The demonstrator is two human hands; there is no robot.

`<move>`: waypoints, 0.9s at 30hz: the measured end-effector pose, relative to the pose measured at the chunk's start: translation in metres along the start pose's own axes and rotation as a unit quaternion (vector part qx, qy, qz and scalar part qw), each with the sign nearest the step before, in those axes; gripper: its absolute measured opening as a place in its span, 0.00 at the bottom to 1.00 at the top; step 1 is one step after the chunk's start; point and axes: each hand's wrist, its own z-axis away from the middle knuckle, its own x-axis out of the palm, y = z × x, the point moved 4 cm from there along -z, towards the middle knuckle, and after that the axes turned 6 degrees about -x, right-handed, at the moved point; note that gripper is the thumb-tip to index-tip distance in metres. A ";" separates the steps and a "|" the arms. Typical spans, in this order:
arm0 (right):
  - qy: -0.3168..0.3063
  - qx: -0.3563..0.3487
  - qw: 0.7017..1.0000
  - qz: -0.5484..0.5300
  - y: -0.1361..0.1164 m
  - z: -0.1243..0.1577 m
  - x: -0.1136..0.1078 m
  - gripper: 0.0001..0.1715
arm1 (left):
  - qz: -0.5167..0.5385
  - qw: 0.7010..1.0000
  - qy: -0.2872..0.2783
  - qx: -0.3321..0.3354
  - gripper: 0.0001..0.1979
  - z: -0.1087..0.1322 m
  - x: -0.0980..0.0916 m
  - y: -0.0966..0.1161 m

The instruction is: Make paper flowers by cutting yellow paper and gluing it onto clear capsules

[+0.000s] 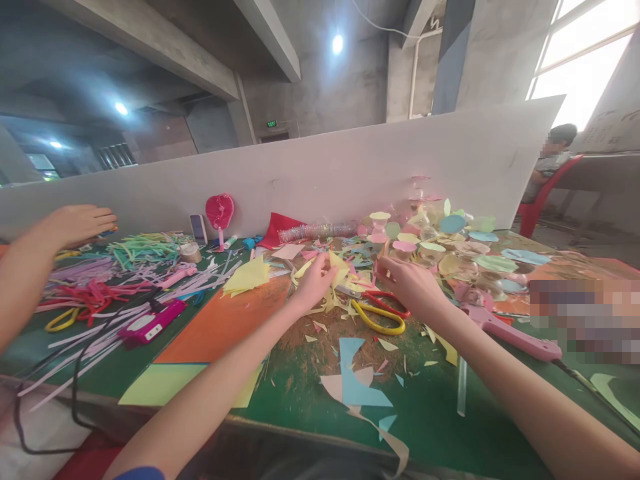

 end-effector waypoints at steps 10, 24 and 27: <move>-0.004 0.009 1.000 -0.012 0.000 0.001 0.001 0.07 | -0.008 1.000 -0.006 -0.005 0.07 0.003 0.001 0.003; -0.003 0.008 0.999 -0.034 0.000 0.001 0.004 0.10 | -0.007 1.000 -0.010 -0.005 0.06 0.004 0.002 0.006; -0.007 0.010 0.999 -0.052 0.001 0.002 0.008 0.10 | -0.006 1.000 -0.012 -0.004 0.06 0.004 0.002 0.007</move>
